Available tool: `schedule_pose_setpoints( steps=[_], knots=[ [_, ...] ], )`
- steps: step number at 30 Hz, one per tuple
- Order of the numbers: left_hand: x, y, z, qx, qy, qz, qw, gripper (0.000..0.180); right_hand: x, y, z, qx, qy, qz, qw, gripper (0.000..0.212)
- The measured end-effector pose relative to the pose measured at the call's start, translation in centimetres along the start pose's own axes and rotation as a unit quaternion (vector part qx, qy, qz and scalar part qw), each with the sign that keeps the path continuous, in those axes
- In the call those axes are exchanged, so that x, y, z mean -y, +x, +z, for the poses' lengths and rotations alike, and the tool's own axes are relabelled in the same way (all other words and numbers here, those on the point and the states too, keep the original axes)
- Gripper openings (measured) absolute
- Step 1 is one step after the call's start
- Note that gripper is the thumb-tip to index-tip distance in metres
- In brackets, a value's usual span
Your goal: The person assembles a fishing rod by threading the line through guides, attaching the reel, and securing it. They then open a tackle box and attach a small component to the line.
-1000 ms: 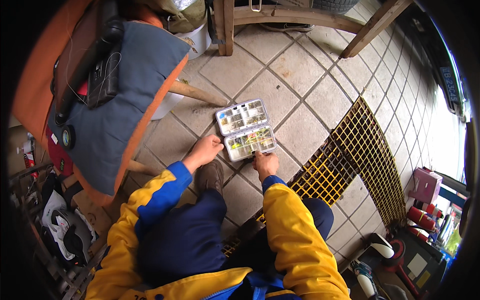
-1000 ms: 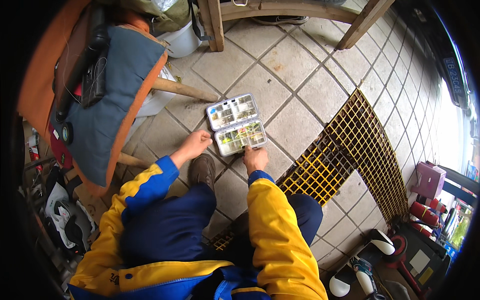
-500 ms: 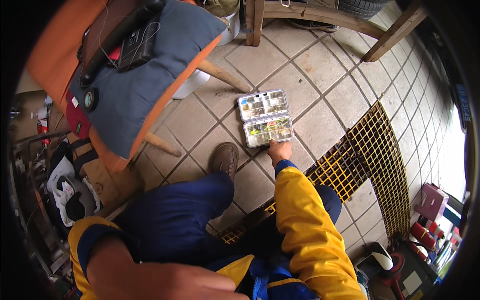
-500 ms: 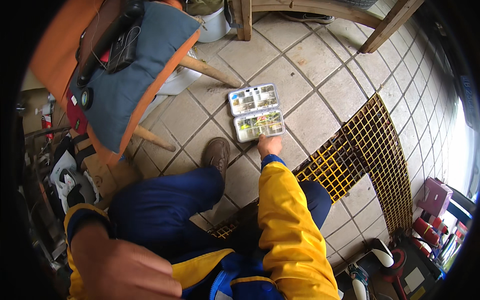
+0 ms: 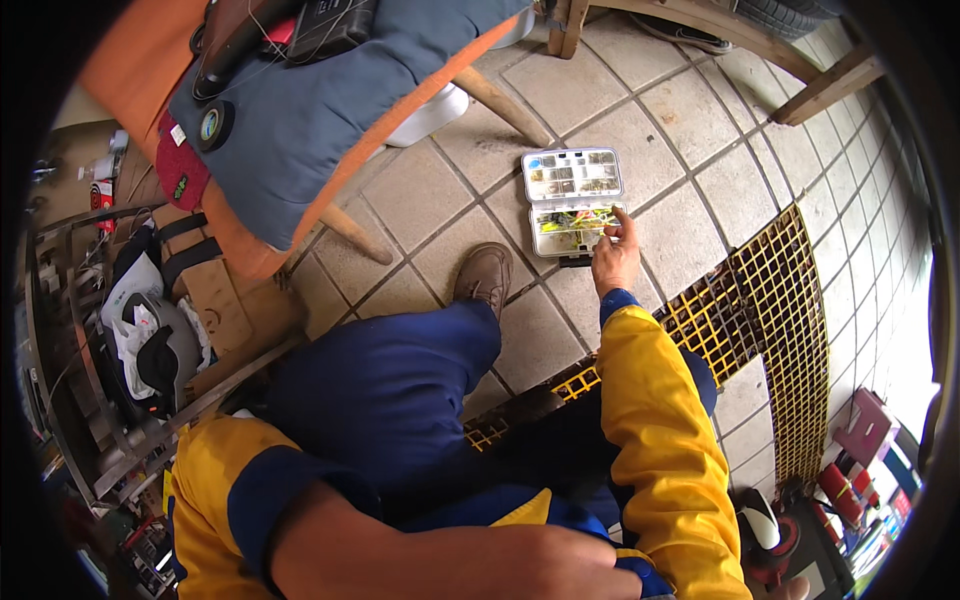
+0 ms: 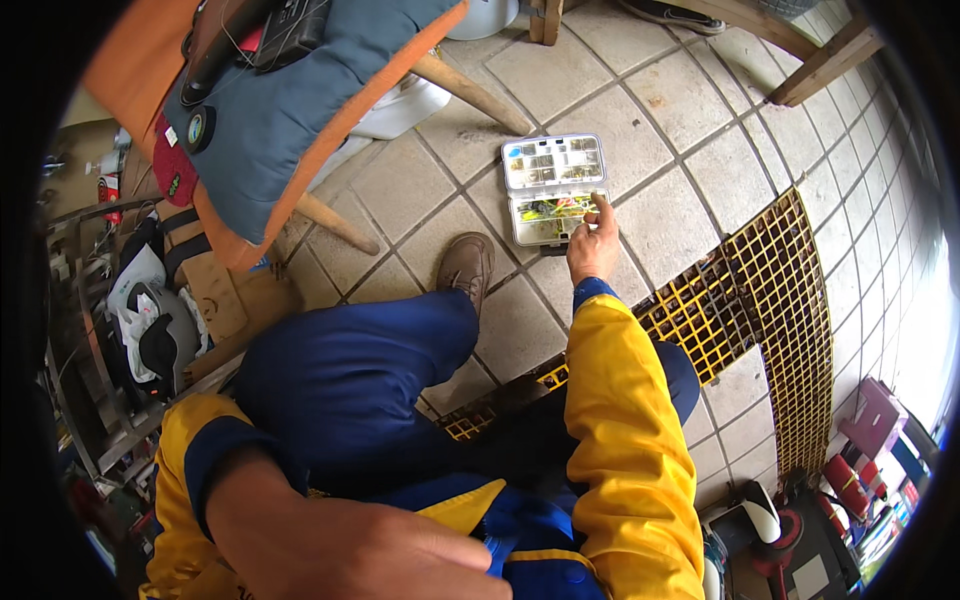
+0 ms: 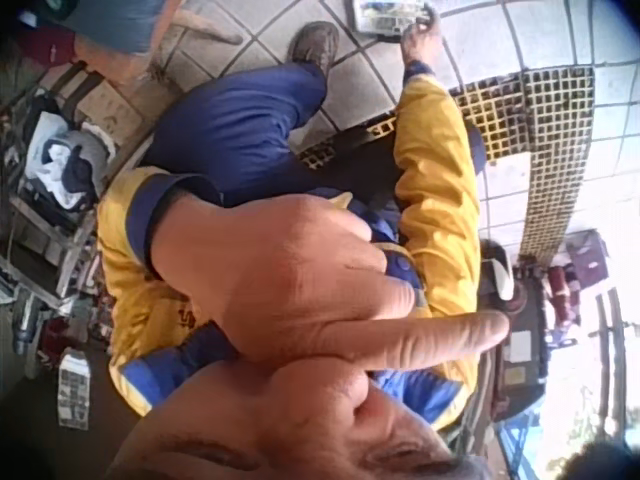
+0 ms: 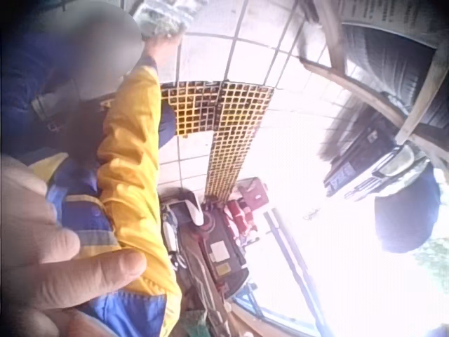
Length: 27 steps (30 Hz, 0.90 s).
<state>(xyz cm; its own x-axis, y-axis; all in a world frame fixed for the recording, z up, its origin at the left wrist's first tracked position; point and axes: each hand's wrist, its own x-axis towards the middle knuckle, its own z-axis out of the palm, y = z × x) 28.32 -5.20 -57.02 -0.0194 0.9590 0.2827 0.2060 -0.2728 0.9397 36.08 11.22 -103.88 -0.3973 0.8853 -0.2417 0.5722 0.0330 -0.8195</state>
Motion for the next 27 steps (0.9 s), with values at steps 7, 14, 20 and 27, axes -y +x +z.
schedule_pose_setpoints(
  steps=[7, 14, 20, 27],
  knots=[
    [0.8, 0.7, 0.6, -0.137, 0.12, -0.002, 0.983, 0.033, 0.9, 2.5, 0.3, 0.097, -0.202, -0.175, 0.959, 0.015],
    [1.1, 0.2, -1.3, -0.122, 0.117, -0.047, 0.984, 0.038, 1.6, 5.9, 0.8, 0.212, -0.392, -0.383, 0.809, 0.012],
    [1.9, -0.5, -2.7, -0.051, 0.144, -0.006, 0.988, 0.038, 2.1, 7.3, 0.9, 0.262, -0.425, -0.514, 0.698, 0.007],
    [1.8, -0.2, -2.1, -0.112, 0.149, -0.026, 0.982, 0.037, 2.4, 7.5, 0.9, 0.316, -0.459, -0.498, 0.664, 0.009]
  ],
)
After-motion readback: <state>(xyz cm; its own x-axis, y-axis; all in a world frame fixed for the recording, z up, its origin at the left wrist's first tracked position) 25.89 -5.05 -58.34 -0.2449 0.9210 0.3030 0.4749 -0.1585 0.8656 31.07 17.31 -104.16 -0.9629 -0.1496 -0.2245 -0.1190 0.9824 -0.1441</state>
